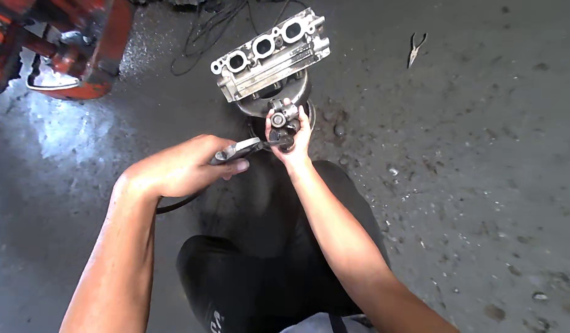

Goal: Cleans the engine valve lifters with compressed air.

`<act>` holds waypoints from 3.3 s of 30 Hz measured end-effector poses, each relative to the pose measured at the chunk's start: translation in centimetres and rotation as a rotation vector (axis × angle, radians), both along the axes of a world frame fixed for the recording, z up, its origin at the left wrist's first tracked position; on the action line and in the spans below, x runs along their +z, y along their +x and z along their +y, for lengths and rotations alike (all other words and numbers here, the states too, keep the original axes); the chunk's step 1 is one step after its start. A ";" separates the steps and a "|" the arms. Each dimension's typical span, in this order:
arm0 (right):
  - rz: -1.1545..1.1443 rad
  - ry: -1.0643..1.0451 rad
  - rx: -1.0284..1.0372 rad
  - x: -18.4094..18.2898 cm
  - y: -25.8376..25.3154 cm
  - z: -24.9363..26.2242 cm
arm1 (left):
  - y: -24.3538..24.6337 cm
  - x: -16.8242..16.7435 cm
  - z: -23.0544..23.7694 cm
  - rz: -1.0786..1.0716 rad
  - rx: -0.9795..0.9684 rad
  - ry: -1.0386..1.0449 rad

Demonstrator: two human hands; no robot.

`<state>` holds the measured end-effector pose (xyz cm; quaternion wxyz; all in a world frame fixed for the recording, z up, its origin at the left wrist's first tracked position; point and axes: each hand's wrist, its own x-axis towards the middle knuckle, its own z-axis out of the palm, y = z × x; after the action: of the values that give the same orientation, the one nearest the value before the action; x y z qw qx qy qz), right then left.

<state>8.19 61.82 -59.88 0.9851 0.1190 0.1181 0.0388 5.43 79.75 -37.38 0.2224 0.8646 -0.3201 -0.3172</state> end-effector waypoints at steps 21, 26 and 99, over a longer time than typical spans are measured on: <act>-0.005 -0.028 0.005 0.0 0.2 0.4 | 1.8 -0.5 -1.9 -0.015 -0.019 0.062; 0.018 -0.098 0.005 0.4 -0.1 0.8 | 3.0 -0.4 -3.4 -0.073 0.000 0.124; -0.086 0.084 -0.037 0.0 -0.3 -0.6 | -0.2 -1.4 1.1 0.044 0.084 0.002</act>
<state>7.90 61.21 -59.90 0.9839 0.1605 0.0719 0.0307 5.26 80.82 -38.75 0.2418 0.8702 -0.2786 -0.3267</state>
